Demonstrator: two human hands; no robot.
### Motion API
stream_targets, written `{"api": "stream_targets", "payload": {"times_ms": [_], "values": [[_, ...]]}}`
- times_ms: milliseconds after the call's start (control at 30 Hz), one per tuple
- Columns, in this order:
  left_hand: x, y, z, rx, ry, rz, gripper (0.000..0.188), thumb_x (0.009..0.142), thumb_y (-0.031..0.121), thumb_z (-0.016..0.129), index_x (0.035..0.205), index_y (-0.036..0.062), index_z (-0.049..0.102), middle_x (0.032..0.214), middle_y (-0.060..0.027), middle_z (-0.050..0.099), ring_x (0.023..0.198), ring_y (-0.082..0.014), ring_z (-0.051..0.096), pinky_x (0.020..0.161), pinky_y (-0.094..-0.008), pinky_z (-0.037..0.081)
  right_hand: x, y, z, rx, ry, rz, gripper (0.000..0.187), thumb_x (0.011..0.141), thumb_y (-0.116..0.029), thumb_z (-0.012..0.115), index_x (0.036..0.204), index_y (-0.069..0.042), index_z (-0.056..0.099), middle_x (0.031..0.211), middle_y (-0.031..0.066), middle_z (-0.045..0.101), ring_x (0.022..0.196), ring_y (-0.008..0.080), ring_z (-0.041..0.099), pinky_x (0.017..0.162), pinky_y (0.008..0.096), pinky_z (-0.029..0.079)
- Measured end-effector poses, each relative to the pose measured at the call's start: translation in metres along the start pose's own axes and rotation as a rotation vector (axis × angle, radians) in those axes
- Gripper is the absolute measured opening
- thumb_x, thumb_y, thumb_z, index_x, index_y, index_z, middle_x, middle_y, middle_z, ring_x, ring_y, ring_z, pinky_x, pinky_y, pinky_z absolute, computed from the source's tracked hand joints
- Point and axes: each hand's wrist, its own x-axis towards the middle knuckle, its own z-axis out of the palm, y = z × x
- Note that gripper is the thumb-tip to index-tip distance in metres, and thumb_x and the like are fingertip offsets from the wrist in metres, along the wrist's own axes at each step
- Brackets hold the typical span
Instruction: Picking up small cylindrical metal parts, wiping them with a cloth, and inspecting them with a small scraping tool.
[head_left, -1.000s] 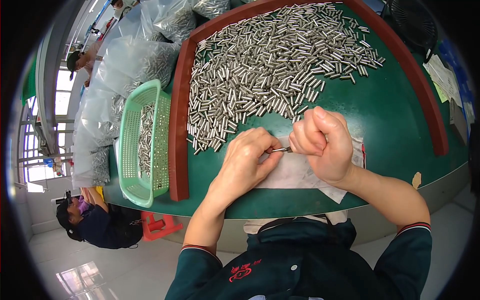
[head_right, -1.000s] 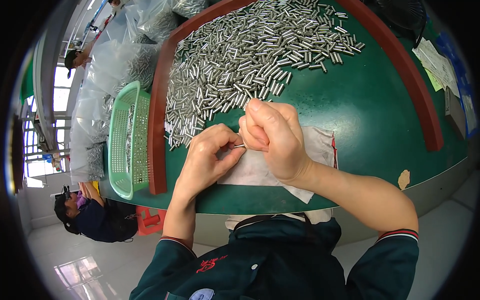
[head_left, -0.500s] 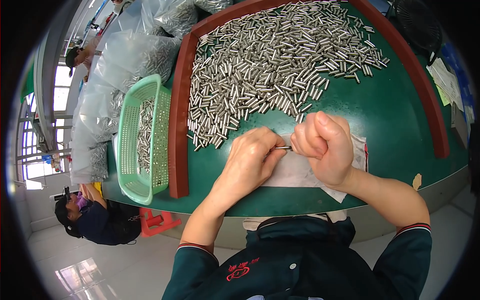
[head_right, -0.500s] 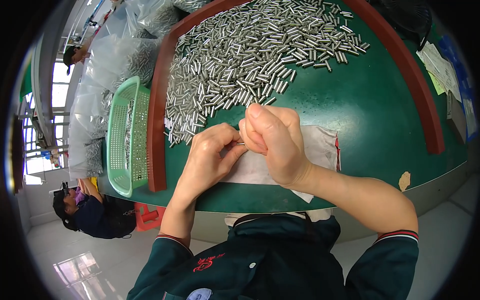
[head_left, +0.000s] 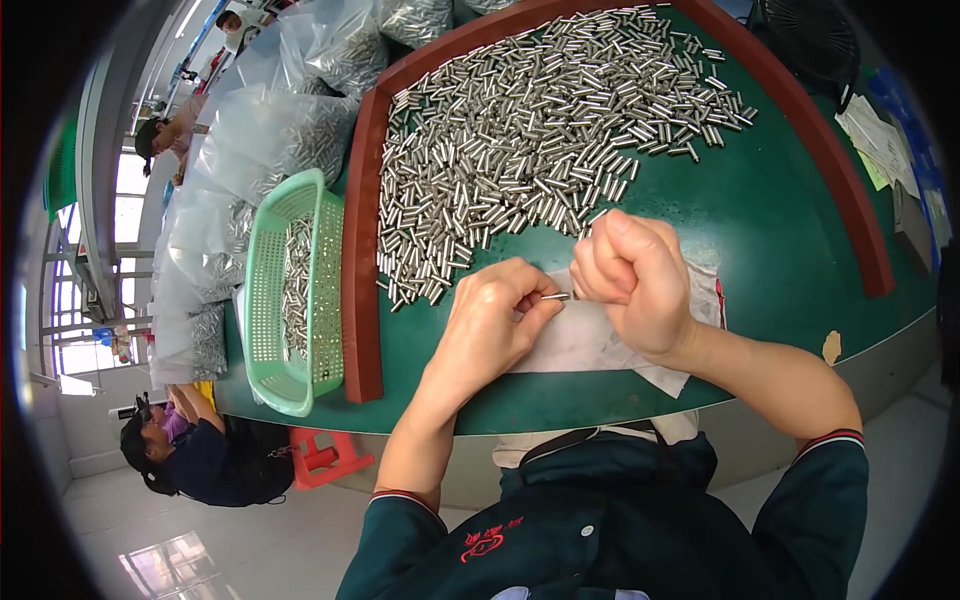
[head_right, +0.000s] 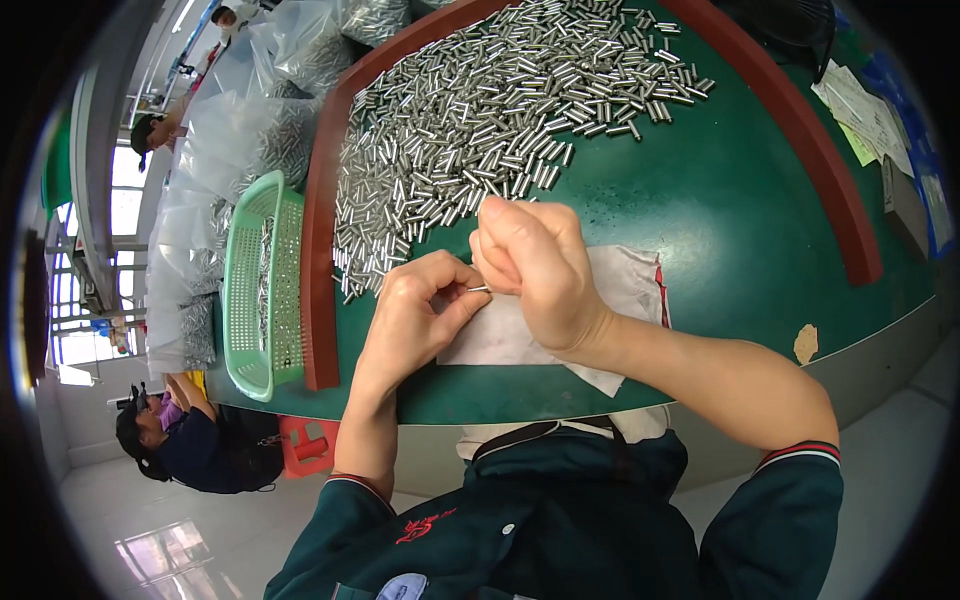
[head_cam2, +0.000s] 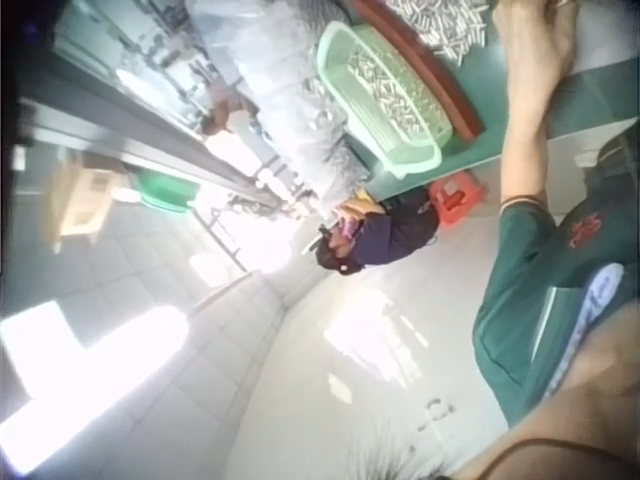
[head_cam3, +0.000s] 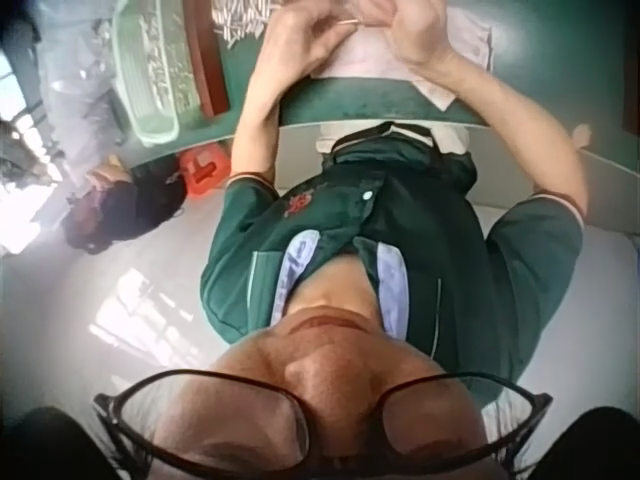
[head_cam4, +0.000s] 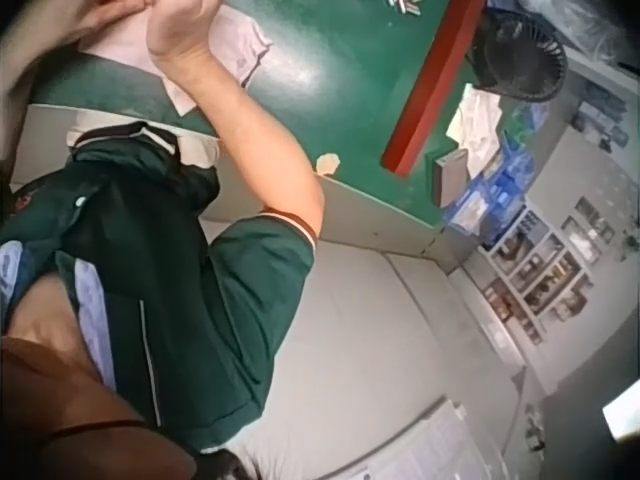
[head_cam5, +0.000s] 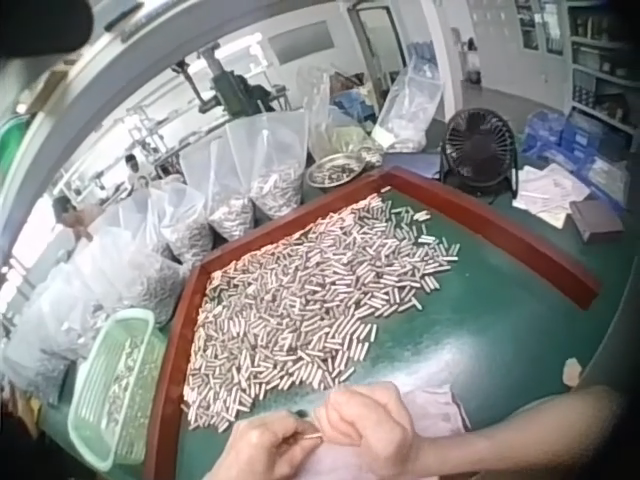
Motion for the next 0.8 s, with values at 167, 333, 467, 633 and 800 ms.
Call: {"api": "stream_targets", "payload": {"times_ms": [167, 333, 467, 633, 800], "values": [[0.000, 0.004, 0.000, -0.020, 0.006, -0.036, 0.010, 0.065, 0.001, 0.065, 0.071, -0.0025, 0.057, 0.065, -0.0094, 0.056, 0.056, -0.0194, 0.056, 0.052, -0.0267, 0.045, 0.001, -0.008, -0.002, 0.028, -0.009, -0.016, 0.041, 0.088, -0.023, 0.032, 0.049, -0.011, 0.025, 0.041, -0.0020, 0.024, 0.039, 0.0082, 0.017, 0.040, 0.0243, 0.017], [0.000, 0.000, -0.002, -0.015, -0.027, -0.042, 0.012, 0.067, 0.003, 0.066, 0.076, -0.0017, 0.060, 0.068, -0.0058, 0.057, 0.055, -0.0128, 0.051, 0.053, -0.0239, 0.042, 0.002, -0.008, -0.003, 0.017, 0.000, -0.025, 0.041, 0.088, -0.023, 0.032, 0.050, -0.011, 0.025, 0.041, -0.0022, 0.024, 0.039, 0.0083, 0.018, 0.040, 0.0245, 0.018], [0.001, -0.001, -0.006, -0.083, -0.008, -0.016, 0.010, 0.068, 0.002, 0.066, 0.075, -0.0007, 0.060, 0.075, -0.0038, 0.054, 0.060, -0.0107, 0.049, 0.055, -0.0224, 0.041, 0.003, -0.010, -0.006, 0.009, -0.004, -0.028, 0.040, 0.088, -0.023, 0.032, 0.050, -0.011, 0.026, 0.041, -0.0024, 0.024, 0.039, 0.0082, 0.018, 0.040, 0.0247, 0.018], [0.001, -0.014, -0.012, -0.649, 0.049, -0.161, 0.012, 0.071, -0.002, 0.063, 0.082, -0.0028, 0.059, 0.080, -0.0028, 0.053, 0.069, -0.0069, 0.048, 0.061, -0.0189, 0.041, 0.001, -0.011, -0.008, 0.056, -0.028, -0.008, 0.039, 0.087, -0.020, 0.035, 0.051, -0.009, 0.026, 0.045, -0.0021, 0.027, 0.043, 0.0058, 0.023, 0.042, 0.0222, 0.019], [-0.001, -0.015, -0.012, -0.757, 0.074, -0.309, 0.011, 0.074, -0.002, 0.062, 0.084, -0.0001, 0.059, 0.076, 0.0009, 0.055, 0.068, -0.0043, 0.050, 0.063, -0.0174, 0.042, 0.000, -0.010, -0.007, 0.087, -0.019, 0.019, 0.040, 0.088, -0.021, 0.035, 0.050, -0.009, 0.026, 0.044, -0.0019, 0.026, 0.042, 0.0063, 0.023, 0.041, 0.0224, 0.019]]}}
